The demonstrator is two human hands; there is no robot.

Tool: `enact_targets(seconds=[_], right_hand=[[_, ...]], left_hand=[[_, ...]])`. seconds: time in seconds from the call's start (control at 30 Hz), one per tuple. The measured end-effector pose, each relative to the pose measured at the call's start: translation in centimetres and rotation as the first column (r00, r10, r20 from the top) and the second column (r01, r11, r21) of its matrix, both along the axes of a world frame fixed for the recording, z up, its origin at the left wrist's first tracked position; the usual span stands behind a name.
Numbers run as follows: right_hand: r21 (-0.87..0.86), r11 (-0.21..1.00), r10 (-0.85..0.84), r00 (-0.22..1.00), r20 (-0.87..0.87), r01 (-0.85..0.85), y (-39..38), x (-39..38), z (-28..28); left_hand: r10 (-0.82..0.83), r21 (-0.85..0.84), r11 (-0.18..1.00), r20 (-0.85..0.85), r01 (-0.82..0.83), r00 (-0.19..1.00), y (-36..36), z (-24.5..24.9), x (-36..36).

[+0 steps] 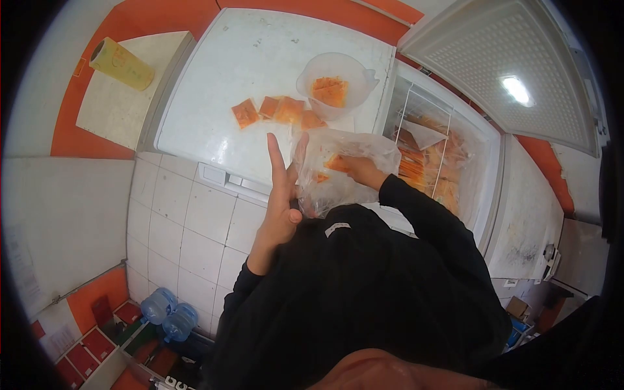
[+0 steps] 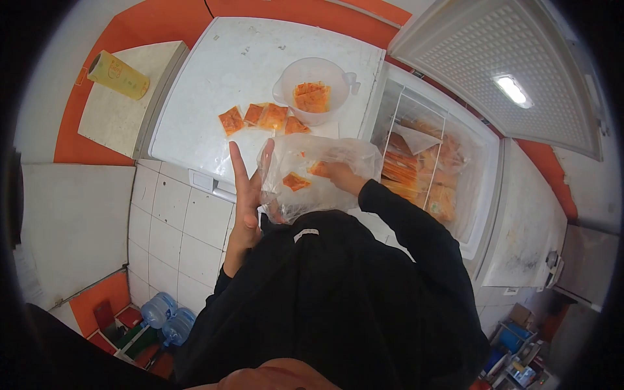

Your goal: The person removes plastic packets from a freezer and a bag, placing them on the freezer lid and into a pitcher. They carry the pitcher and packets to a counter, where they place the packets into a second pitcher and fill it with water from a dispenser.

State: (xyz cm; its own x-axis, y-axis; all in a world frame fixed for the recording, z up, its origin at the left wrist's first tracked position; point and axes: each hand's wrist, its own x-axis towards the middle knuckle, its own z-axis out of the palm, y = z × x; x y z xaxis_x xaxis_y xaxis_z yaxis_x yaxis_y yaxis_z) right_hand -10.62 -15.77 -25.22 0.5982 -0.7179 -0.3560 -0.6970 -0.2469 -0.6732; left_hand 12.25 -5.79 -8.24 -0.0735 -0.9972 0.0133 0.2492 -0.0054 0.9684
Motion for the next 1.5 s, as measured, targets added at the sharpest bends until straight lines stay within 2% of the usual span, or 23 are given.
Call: enact_targets(seconds=[0.03, 0.1, 0.2, 0.27, 0.33, 0.4, 0.47, 0.57, 0.67, 0.77, 0.97, 1.07, 1.17, 1.27, 1.37, 1.47, 1.5], right_hand=[[0.080, 0.984, -0.176, 0.961, 0.214, 0.162, 0.6, 0.5, -1.1], [0.123, 0.949, -0.315, 0.870, 0.380, 0.290, 1.0, 0.7, -3.1], [-0.015, 0.962, -0.252, 0.911, 0.328, 0.271, 0.1, 0.1, -6.4], [-0.024, 0.960, -0.258, 0.912, 0.319, 0.279, -0.3, -0.2, -7.9], [-0.297, 0.954, -0.022, 0.995, 0.101, 0.052, -0.5, -0.3, -4.0], [-0.266, 0.963, 0.051, 0.996, 0.077, -0.029, -0.6, 0.2, 2.7], [0.041, 0.998, -0.054, 0.963, 0.266, 0.045, -0.7, 0.8, 9.6], [0.372, 0.923, -0.279, 0.833, 0.477, 0.096, -2.3, 0.3, 14.7], [0.496, 0.859, -0.404, 0.759, 0.511, 0.124, -4.1, -0.4, 19.0], [0.444, 0.877, -0.446, 0.658, 0.607, 0.184, -5.3, -0.8, 19.7], [0.411, 0.893, -0.432, 0.597, 0.676, 0.182, -6.4, -0.4, 20.8], [0.451, 0.879, -0.448, 0.589, 0.672, 0.154, -6.8, -0.4, 21.0], [0.571, 0.820, -0.507, 0.496, 0.705, 0.026, -7.0, 0.1, 21.1], [0.588, 0.800, -0.487, 0.446, 0.751, -0.116, -7.6, -0.3, 19.9], [0.590, 0.800, -0.494, 0.441, 0.749, -0.106, -7.5, -0.3, 19.9], [0.576, 0.806, -0.578, 0.399, 0.712, 0.139, -8.4, 0.2, 19.1], [0.492, 0.831, -0.555, 0.442, 0.705, 0.259, -8.6, 0.4, 19.1]], left_hand=[[0.000, 0.008, 1.000, -0.007, 0.000, 1.000, 0.1, -0.1, 0.1], [0.008, 0.014, 1.000, -0.008, -0.008, 1.000, 0.2, -0.1, 0.1], [0.022, 0.012, 1.000, 0.018, -0.022, 1.000, 0.5, -0.3, 0.5], [0.041, 0.015, 0.999, 0.027, -0.041, 0.999, 0.7, -0.2, 1.2], [0.082, 0.015, 0.997, 0.021, -0.082, 0.996, 0.9, -0.1, 1.5], [0.109, 0.030, 0.994, 0.019, -0.109, 0.994, 0.7, 0.2, 1.9], [0.121, 0.050, 0.991, 0.032, -0.123, 0.992, 0.5, 0.6, 2.1], [0.094, 0.060, 0.994, 0.045, -0.097, 0.995, 0.1, 0.6, 2.1], [0.086, 0.063, 0.994, 0.027, -0.087, 0.996, -0.3, 0.9, 1.7], [0.093, 0.061, 0.994, 0.023, -0.094, 0.995, -0.5, 1.3, 1.5], [0.079, 0.075, 0.994, 0.021, -0.081, 0.997, -0.4, 1.3, 1.6], [0.081, 0.082, 0.993, 0.003, -0.081, 0.997, -0.4, 1.4, 1.4], [0.087, 0.064, 0.994, 0.011, -0.088, 0.996, -0.5, 1.3, 1.3], [0.106, 0.044, 0.993, 0.053, -0.108, 0.993, -0.7, 0.9, 1.1], [0.084, 0.059, 0.995, 0.025, -0.086, 0.996, -0.7, 1.6, 1.1], [0.049, 0.045, 0.998, 0.002, -0.049, 0.999, -0.5, 1.1, 1.6], [0.058, 0.034, 0.998, 0.009, -0.058, 0.998, -0.6, 0.8, 1.6]])
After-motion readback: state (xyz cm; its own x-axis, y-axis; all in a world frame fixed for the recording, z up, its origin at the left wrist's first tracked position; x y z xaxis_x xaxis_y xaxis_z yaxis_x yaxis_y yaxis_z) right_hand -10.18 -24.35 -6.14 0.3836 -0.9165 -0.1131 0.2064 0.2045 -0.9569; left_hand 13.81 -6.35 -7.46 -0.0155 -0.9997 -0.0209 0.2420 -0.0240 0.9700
